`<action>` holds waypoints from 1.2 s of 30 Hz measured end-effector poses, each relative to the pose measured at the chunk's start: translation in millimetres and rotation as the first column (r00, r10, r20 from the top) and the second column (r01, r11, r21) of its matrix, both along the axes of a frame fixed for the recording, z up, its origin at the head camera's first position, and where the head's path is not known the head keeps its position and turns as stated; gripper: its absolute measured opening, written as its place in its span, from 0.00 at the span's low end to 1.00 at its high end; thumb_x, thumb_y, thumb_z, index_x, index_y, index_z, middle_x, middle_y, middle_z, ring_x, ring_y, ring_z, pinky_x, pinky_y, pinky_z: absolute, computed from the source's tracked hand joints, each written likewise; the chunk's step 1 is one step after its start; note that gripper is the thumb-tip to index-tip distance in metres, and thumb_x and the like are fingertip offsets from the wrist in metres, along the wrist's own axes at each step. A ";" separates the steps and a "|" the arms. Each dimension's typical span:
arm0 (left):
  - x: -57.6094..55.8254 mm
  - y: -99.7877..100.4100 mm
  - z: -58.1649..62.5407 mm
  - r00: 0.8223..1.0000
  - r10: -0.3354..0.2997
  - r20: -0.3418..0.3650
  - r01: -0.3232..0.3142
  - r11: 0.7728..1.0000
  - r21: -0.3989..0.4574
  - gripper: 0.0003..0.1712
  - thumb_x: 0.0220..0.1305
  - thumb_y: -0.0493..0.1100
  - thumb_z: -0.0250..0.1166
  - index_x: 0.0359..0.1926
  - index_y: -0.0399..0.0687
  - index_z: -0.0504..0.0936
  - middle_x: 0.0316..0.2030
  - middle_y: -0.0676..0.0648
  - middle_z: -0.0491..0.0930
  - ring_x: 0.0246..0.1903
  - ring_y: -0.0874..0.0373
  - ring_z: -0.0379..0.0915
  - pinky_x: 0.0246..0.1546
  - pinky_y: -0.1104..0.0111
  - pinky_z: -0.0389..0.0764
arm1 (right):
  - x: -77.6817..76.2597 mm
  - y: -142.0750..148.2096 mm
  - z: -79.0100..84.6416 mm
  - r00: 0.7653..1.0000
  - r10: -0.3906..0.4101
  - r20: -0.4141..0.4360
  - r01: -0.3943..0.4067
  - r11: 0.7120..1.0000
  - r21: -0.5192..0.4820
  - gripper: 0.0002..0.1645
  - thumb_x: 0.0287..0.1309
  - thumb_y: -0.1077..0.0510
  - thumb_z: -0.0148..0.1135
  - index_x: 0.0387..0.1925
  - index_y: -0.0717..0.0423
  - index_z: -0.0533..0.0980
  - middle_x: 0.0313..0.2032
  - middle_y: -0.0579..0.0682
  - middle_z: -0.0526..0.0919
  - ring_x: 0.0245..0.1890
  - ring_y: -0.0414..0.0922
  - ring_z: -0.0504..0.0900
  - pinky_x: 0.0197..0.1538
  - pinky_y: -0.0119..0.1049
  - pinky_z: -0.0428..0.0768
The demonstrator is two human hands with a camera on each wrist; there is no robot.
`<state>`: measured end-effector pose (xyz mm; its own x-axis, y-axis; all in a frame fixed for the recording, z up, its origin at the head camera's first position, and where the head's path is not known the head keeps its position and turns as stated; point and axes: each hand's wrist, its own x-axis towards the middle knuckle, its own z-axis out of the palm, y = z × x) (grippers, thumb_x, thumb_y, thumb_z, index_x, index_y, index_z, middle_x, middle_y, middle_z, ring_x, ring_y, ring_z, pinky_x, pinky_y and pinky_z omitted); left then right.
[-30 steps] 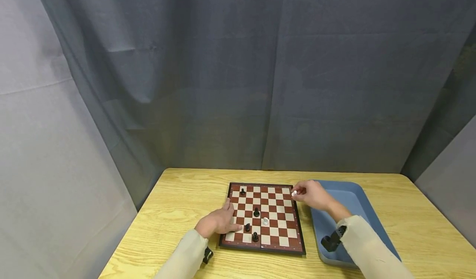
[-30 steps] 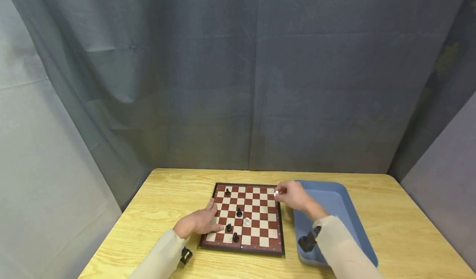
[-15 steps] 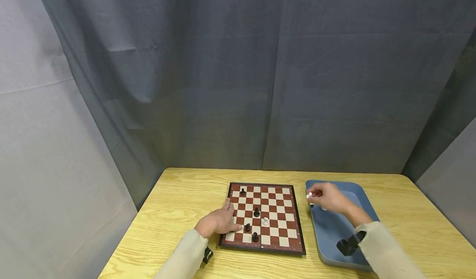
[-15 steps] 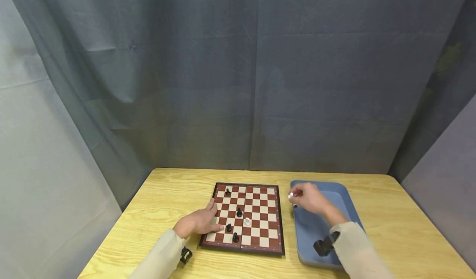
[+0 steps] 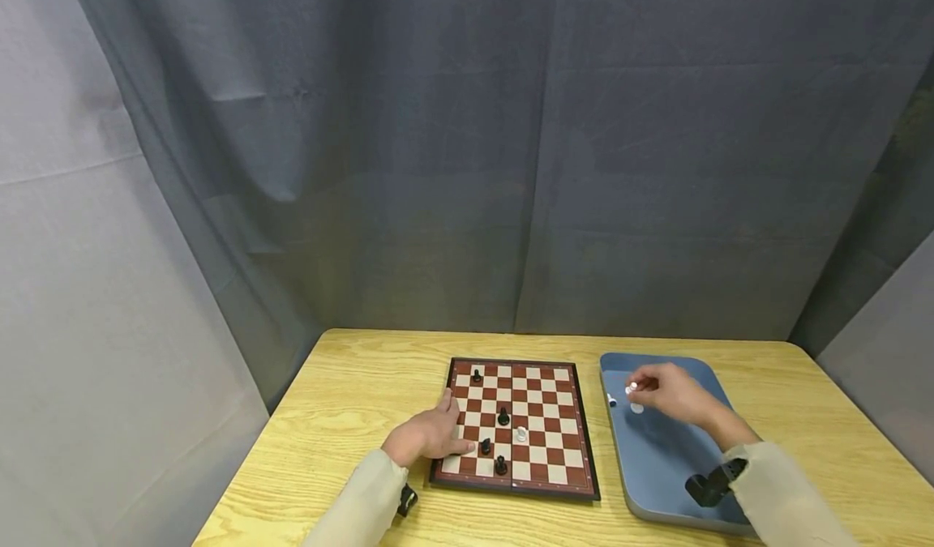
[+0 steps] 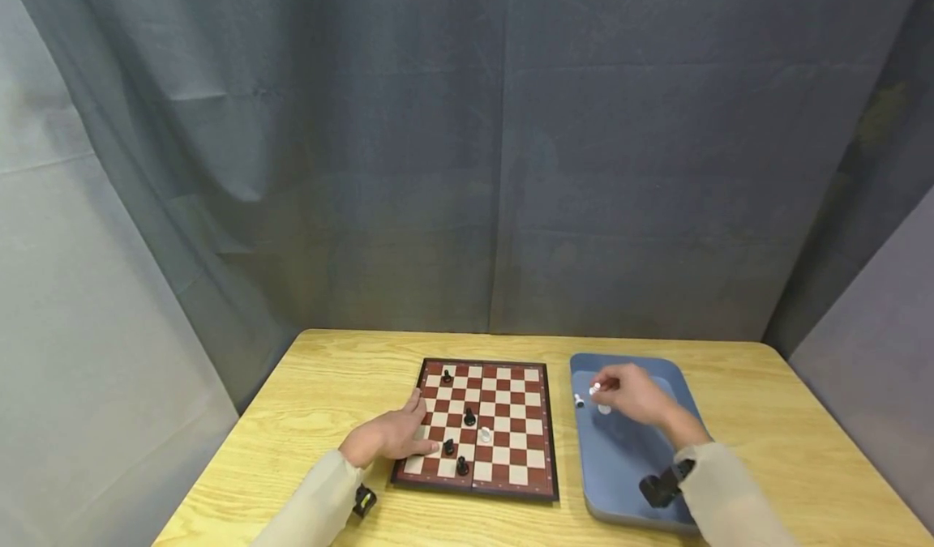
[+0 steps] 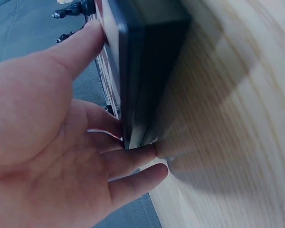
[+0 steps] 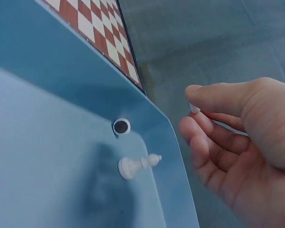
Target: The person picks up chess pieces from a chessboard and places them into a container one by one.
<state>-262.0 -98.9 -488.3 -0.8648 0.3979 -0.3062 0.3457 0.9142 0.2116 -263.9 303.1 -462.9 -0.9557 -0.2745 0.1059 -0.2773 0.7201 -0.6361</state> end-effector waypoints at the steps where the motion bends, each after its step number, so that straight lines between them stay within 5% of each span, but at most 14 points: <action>1: 0.0 0.0 0.1 1.000 0.000 0.000 0.000 1.000 -0.001 0.53 0.62 0.66 0.56 0.72 0.34 0.49 0.73 0.37 0.39 0.38 0.50 0.78 0.33 0.65 0.75 | 0.0 2.0 -1.1 1.000 -0.005 0.006 0.005 1.000 -0.004 0.09 0.57 0.58 0.66 0.37 0.59 0.80 0.30 0.45 0.79 0.30 0.42 0.76 0.31 0.36 0.75; 21: -1.3 -0.3 -1.4 1.000 -0.015 -0.013 0.014 1.000 -0.011 0.53 0.62 0.67 0.56 0.72 0.33 0.50 0.72 0.36 0.40 0.49 0.46 0.75 0.41 0.63 0.76 | 10.2 32.5 -11.4 0.998 -0.048 0.040 0.047 0.998 0.044 0.07 0.56 0.61 0.66 0.36 0.61 0.80 0.30 0.47 0.79 0.30 0.43 0.73 0.30 0.35 0.73; 36: -1.8 -0.1 -1.6 1.000 -0.014 -0.008 0.014 1.000 -0.010 0.53 0.62 0.67 0.55 0.72 0.34 0.50 0.73 0.37 0.39 0.35 0.51 0.78 0.30 0.66 0.74 | 8.4 34.9 -17.1 0.993 -0.102 0.060 0.096 0.991 0.088 0.12 0.56 0.62 0.65 0.41 0.65 0.80 0.32 0.48 0.79 0.32 0.44 0.74 0.33 0.39 0.76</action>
<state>-263.8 -99.0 -489.9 -0.8615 0.4072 -0.3034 0.3604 0.9112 0.1996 -255.5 338.0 -480.1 -0.9827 -0.1837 0.0236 -0.1625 0.7942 -0.5855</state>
